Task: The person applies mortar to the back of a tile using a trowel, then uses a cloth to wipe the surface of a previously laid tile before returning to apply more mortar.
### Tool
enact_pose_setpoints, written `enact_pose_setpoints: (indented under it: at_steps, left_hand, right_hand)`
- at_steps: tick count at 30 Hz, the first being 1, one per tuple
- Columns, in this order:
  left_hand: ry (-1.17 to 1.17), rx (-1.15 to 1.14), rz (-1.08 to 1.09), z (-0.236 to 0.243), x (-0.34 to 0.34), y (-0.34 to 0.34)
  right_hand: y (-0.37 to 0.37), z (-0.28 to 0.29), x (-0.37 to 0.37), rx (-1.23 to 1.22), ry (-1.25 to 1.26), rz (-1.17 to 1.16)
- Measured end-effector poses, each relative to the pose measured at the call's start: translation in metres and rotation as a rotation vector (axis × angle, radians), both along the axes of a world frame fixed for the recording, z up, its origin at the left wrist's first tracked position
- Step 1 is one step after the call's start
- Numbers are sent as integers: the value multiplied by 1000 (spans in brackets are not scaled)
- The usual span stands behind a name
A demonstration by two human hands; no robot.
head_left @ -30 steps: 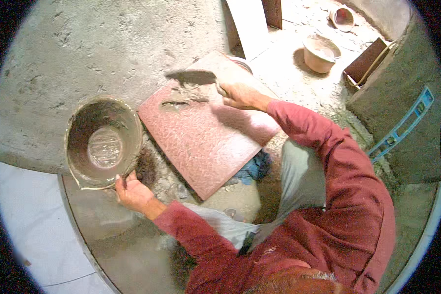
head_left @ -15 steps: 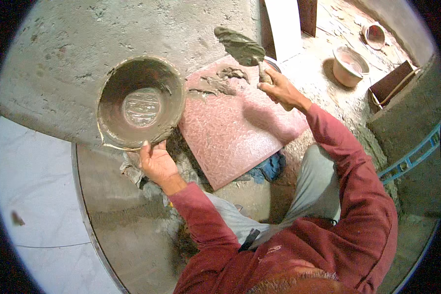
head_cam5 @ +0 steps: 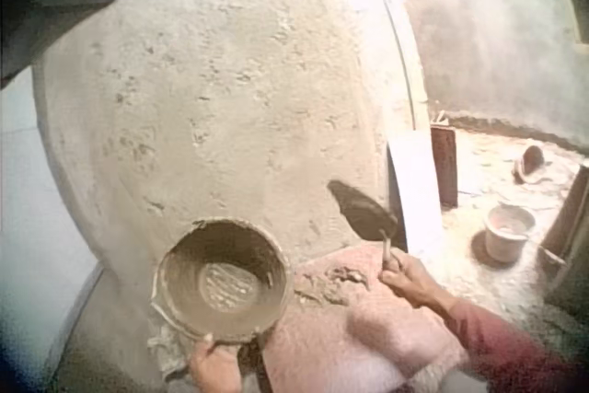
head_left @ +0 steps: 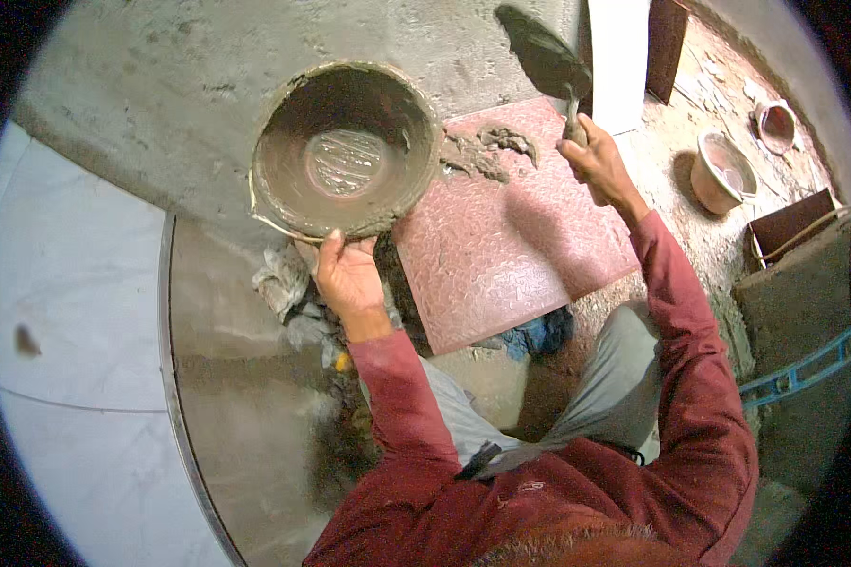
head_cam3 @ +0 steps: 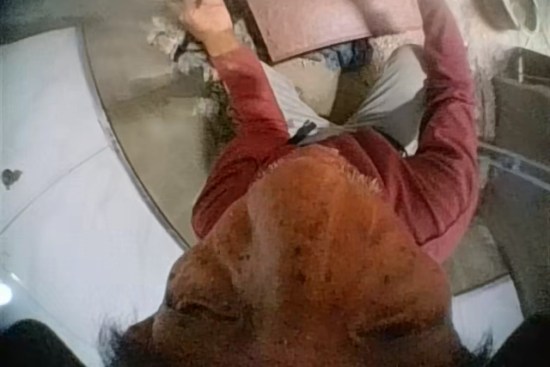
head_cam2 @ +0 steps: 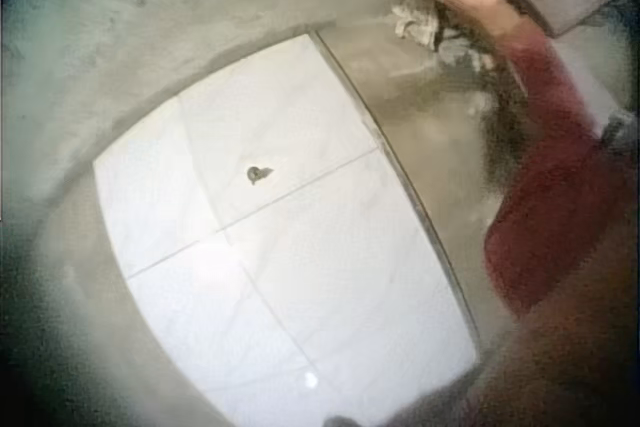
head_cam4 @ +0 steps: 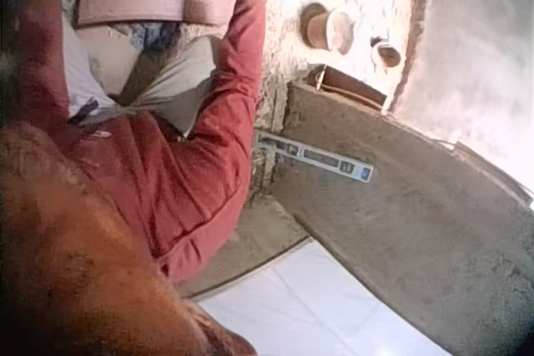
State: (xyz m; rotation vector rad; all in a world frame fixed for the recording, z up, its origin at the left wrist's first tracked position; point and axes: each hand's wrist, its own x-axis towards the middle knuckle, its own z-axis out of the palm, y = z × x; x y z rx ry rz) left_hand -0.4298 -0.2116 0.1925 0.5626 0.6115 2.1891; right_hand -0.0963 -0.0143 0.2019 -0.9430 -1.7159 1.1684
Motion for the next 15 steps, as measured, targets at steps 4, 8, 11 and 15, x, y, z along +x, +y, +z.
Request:
enact_pose_setpoints:
  at_steps: [4,8,11,15]
  left_hand:
    - [-12,-17,-17,-1,20,8]
    - [0,-17,-71,-2,35,13]
    - [106,-101,-4,0,49,17]
    - [302,-170,141,12,70,21]
  right_hand:
    - [-22,20,5,-233,143,58]
    - [-38,23,22,-114,-29,23]
    - [-43,37,40,192,-401,60]
    - [-31,48,16,588,-791,93]
